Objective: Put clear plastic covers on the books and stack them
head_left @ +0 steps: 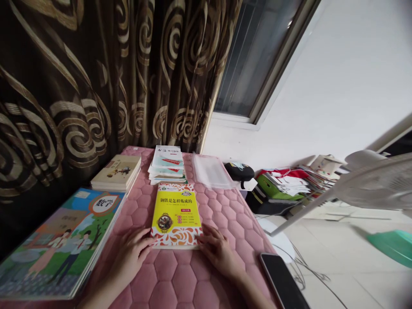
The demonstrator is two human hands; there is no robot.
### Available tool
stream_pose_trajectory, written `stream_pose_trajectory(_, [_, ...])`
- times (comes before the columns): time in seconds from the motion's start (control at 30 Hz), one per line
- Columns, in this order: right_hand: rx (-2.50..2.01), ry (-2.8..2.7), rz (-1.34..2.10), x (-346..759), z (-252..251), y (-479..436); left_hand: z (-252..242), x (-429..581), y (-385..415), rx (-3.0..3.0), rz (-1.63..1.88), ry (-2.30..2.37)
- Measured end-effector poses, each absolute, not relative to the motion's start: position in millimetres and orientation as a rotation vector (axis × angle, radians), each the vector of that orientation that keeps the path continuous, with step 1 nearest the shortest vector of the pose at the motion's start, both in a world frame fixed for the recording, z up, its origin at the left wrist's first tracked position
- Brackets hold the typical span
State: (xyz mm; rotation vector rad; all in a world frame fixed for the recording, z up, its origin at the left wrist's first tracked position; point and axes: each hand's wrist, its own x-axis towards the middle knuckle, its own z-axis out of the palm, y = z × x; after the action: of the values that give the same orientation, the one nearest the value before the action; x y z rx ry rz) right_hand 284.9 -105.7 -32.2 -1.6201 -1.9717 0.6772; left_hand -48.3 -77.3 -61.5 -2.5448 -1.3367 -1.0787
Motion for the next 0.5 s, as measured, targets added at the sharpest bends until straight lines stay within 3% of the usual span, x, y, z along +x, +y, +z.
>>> stream_pose_trajectory(0.5, [-1.847,-2.238,0.256,228,-5,74,-90,-34,-80,-2.478,-1.088,-1.607])
